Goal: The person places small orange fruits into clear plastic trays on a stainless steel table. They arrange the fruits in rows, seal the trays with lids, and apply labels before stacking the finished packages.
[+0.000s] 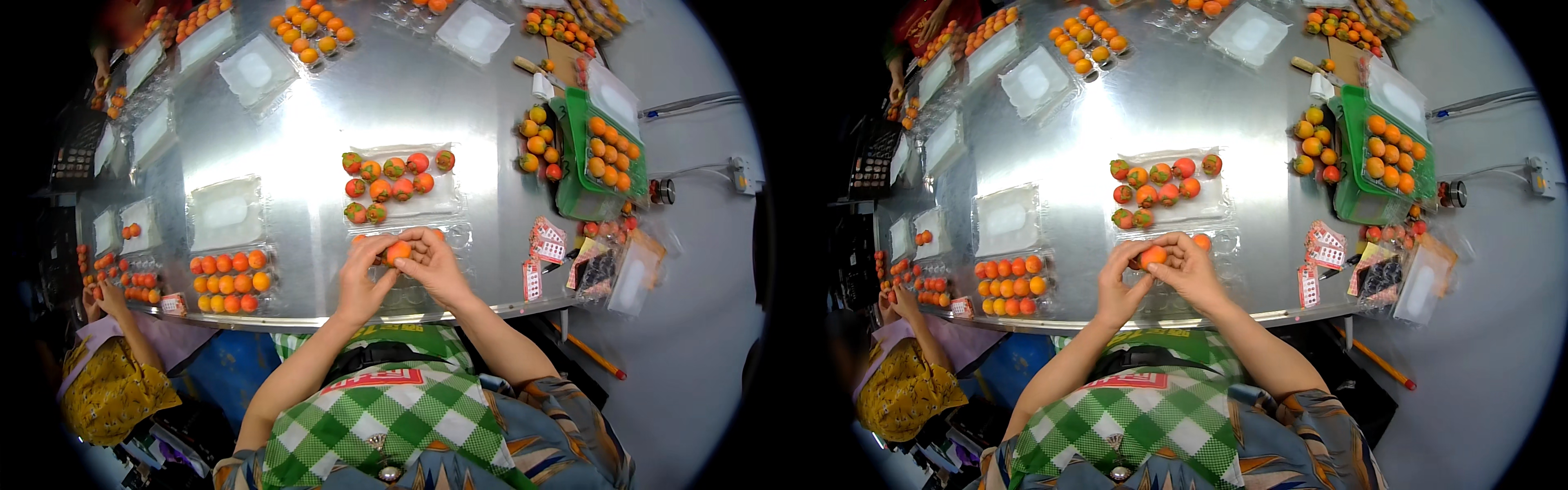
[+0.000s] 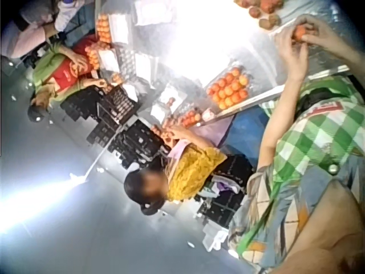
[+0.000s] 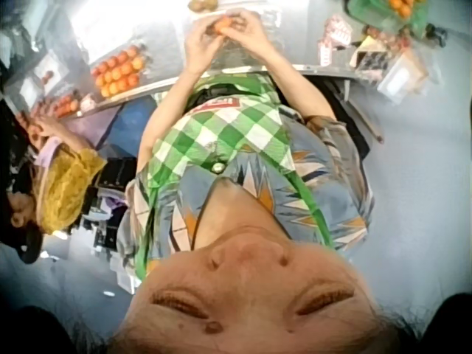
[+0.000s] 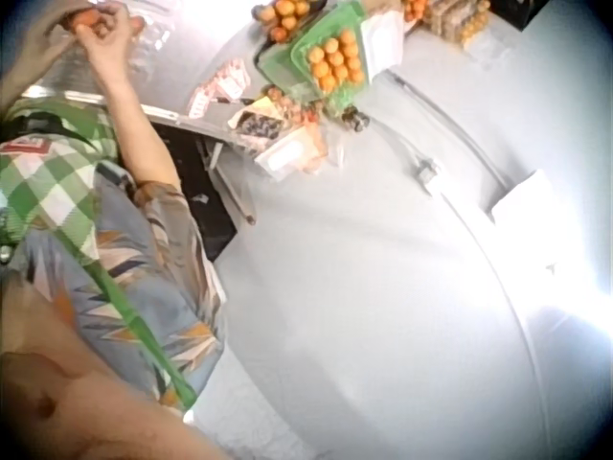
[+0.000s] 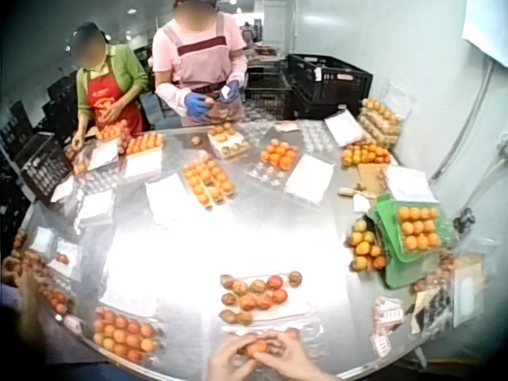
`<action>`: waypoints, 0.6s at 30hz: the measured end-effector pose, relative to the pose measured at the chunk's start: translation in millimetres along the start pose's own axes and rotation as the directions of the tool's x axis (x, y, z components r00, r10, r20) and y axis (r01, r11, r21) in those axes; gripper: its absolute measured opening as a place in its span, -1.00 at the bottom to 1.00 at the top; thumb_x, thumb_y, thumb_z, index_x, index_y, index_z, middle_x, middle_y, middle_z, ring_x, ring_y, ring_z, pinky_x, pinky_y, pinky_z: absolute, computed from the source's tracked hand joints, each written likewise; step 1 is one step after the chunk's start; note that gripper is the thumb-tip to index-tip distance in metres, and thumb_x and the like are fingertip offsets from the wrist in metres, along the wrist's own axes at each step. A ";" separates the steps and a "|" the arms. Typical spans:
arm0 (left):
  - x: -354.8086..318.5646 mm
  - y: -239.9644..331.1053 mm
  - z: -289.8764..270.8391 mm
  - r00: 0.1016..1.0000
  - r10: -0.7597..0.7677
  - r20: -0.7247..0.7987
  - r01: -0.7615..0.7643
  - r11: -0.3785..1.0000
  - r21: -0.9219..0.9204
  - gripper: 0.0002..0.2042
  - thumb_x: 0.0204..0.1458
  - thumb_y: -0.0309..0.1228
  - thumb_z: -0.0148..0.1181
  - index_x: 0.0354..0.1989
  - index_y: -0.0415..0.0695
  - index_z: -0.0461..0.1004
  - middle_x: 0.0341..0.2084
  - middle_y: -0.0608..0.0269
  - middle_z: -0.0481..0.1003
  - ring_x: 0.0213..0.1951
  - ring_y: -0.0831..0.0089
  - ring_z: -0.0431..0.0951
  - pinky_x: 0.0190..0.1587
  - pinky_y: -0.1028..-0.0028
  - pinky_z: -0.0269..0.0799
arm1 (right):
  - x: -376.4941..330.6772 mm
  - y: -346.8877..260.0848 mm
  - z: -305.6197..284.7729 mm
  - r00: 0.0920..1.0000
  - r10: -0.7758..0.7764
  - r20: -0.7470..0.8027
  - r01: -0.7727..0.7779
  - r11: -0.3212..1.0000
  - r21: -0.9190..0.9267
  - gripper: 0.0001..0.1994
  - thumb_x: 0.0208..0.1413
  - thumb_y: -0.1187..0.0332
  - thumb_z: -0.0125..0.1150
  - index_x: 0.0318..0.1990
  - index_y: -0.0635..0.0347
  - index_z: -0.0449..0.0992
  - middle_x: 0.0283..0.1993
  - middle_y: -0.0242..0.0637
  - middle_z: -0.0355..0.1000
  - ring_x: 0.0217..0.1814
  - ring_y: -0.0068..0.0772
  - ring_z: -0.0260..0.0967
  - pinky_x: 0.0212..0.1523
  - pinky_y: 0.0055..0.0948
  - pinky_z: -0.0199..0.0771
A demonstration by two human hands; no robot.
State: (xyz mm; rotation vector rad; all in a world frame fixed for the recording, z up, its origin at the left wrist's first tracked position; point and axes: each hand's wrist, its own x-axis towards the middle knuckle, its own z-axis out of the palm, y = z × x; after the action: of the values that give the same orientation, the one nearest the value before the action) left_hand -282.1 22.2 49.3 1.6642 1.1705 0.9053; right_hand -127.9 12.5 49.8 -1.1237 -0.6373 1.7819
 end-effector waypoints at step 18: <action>41.4 -76.5 -30.6 0.955 -0.290 -0.062 0.292 0.883 0.366 -0.56 -0.22 -0.52 0.27 -0.06 -0.17 0.40 -0.22 0.13 0.32 -0.28 0.30 0.43 -0.21 0.37 0.40 | -1.6 -9.7 -85.0 0.912 -0.403 -0.072 0.051 0.286 -0.957 -0.67 -0.23 0.53 0.27 -0.23 0.19 0.37 -0.28 -0.18 0.30 -0.29 -0.10 0.34 -0.29 -0.30 0.38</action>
State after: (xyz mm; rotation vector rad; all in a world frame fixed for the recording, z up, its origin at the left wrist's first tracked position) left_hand -321.5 82.0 -8.9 1.7116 1.6237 0.5174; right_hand -47.8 12.1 19.6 -1.9015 -1.6961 0.7796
